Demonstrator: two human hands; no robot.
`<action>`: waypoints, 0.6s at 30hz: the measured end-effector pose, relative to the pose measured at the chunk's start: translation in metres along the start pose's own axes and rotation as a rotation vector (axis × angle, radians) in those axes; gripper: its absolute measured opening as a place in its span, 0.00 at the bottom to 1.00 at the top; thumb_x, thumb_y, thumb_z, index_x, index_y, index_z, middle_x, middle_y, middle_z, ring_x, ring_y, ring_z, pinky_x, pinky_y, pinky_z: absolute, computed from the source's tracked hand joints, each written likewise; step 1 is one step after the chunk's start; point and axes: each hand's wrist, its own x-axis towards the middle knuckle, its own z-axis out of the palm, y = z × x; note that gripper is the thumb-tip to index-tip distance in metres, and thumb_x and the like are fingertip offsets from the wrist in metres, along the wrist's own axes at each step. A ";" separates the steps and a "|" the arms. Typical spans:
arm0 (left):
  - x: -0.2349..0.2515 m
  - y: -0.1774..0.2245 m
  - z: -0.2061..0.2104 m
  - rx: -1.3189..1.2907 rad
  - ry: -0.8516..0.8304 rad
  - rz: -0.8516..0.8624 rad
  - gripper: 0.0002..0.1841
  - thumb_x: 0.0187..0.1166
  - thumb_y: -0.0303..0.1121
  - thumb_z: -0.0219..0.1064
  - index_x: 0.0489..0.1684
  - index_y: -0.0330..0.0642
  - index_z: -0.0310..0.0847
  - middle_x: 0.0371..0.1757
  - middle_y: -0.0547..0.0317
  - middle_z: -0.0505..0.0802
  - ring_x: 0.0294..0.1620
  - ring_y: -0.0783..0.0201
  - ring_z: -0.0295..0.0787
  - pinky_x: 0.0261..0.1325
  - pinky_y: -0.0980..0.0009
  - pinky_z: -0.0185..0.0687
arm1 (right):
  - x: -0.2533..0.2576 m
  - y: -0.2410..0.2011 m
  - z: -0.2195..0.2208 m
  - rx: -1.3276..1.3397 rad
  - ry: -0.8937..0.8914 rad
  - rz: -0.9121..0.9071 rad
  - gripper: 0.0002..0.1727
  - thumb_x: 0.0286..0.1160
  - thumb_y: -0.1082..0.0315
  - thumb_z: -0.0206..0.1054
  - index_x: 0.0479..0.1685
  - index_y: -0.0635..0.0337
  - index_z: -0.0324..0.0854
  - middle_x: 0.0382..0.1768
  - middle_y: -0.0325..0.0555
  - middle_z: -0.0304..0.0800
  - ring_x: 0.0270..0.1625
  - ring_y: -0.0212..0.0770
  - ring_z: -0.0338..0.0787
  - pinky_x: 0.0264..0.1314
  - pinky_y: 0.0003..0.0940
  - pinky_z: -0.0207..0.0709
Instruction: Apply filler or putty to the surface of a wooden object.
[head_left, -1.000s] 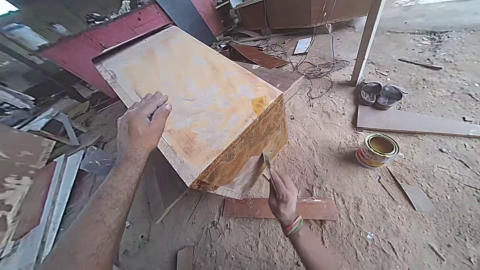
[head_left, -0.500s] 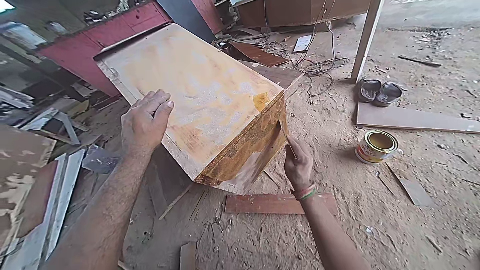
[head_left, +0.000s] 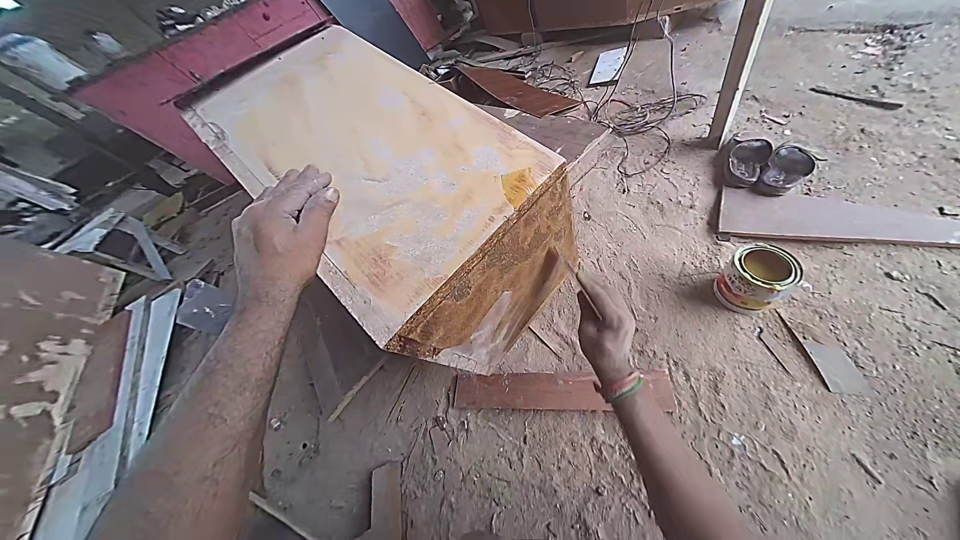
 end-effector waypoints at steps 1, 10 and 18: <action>0.000 0.000 -0.001 0.006 -0.004 -0.003 0.32 0.89 0.61 0.48 0.77 0.50 0.80 0.83 0.56 0.81 0.89 0.56 0.67 0.90 0.46 0.56 | 0.012 0.005 0.004 -0.001 0.010 0.039 0.17 0.80 0.71 0.61 0.60 0.57 0.92 0.60 0.49 0.95 0.62 0.47 0.94 0.64 0.47 0.87; 0.000 0.007 -0.002 0.011 0.005 -0.048 0.31 0.87 0.62 0.49 0.77 0.53 0.81 0.82 0.60 0.81 0.89 0.59 0.67 0.90 0.48 0.57 | -0.138 -0.021 0.037 -0.009 -0.198 -0.219 0.24 0.65 0.69 0.62 0.62 0.51 0.90 0.62 0.44 0.94 0.47 0.44 0.93 0.45 0.41 0.86; -0.001 0.010 -0.004 0.012 -0.002 -0.027 0.31 0.88 0.61 0.49 0.77 0.51 0.81 0.82 0.58 0.81 0.88 0.58 0.68 0.90 0.47 0.57 | -0.018 0.007 0.009 0.030 0.038 0.089 0.17 0.81 0.70 0.61 0.62 0.58 0.91 0.60 0.50 0.95 0.62 0.46 0.93 0.65 0.45 0.86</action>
